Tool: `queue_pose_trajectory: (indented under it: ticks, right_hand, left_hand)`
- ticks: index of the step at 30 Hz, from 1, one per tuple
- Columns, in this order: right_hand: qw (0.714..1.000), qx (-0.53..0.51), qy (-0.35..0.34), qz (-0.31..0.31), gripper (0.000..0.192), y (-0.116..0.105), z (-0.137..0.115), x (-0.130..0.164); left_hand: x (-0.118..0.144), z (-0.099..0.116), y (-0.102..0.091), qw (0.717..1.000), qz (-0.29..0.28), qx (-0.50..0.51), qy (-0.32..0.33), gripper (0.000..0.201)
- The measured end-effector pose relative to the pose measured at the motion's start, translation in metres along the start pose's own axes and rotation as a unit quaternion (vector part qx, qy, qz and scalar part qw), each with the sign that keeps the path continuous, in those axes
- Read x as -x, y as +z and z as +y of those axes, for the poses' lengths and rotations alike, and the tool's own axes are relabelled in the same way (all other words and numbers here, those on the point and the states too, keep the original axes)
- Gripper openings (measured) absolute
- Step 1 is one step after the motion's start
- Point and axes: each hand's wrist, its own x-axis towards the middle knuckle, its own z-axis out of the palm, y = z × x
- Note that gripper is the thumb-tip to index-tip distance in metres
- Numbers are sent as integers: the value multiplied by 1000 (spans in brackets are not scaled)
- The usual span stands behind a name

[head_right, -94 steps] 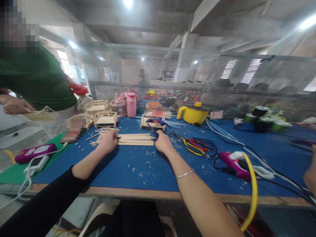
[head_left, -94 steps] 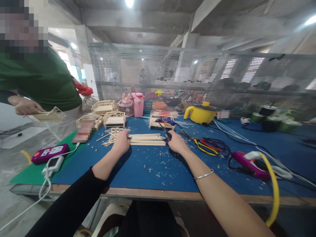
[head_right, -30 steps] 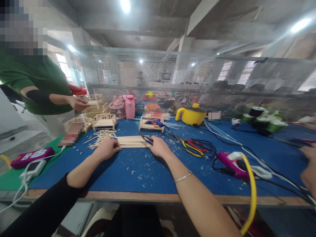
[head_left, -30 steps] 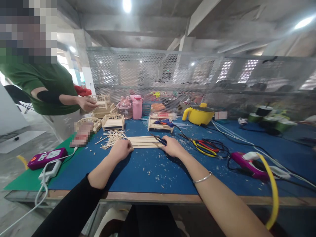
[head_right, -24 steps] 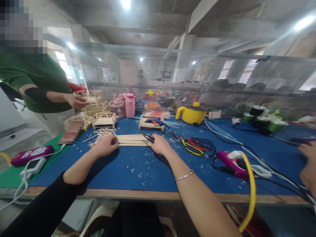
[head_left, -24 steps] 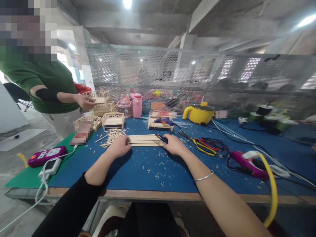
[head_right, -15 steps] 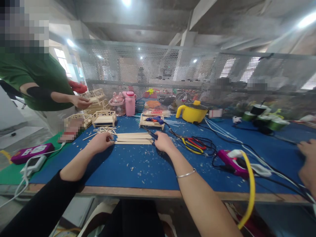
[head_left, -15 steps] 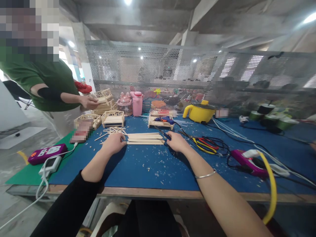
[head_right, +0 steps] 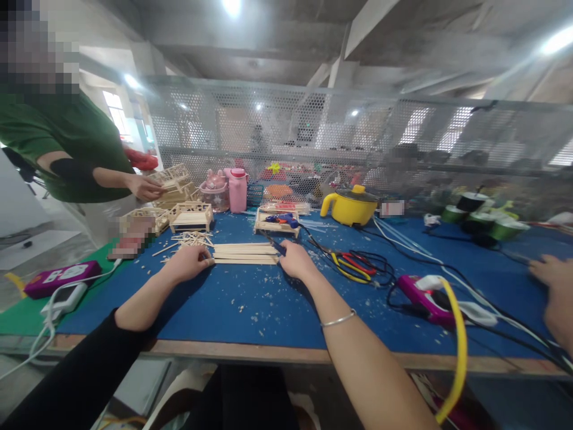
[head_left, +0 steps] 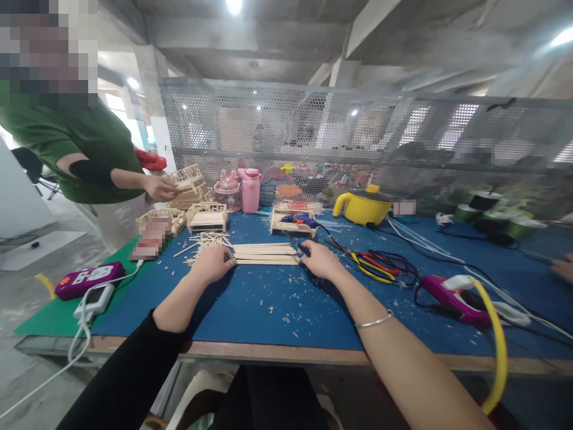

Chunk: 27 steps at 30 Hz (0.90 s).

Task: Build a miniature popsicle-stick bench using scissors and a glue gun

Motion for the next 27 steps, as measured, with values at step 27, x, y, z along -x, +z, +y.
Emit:
queue_pose_trajectory:
  ticks: [27]
  right_hand:
    - [1000,18,-12,-9,28,2,-1,0]
  left_hand:
    - [0,4,5,999,5,18,31,18]
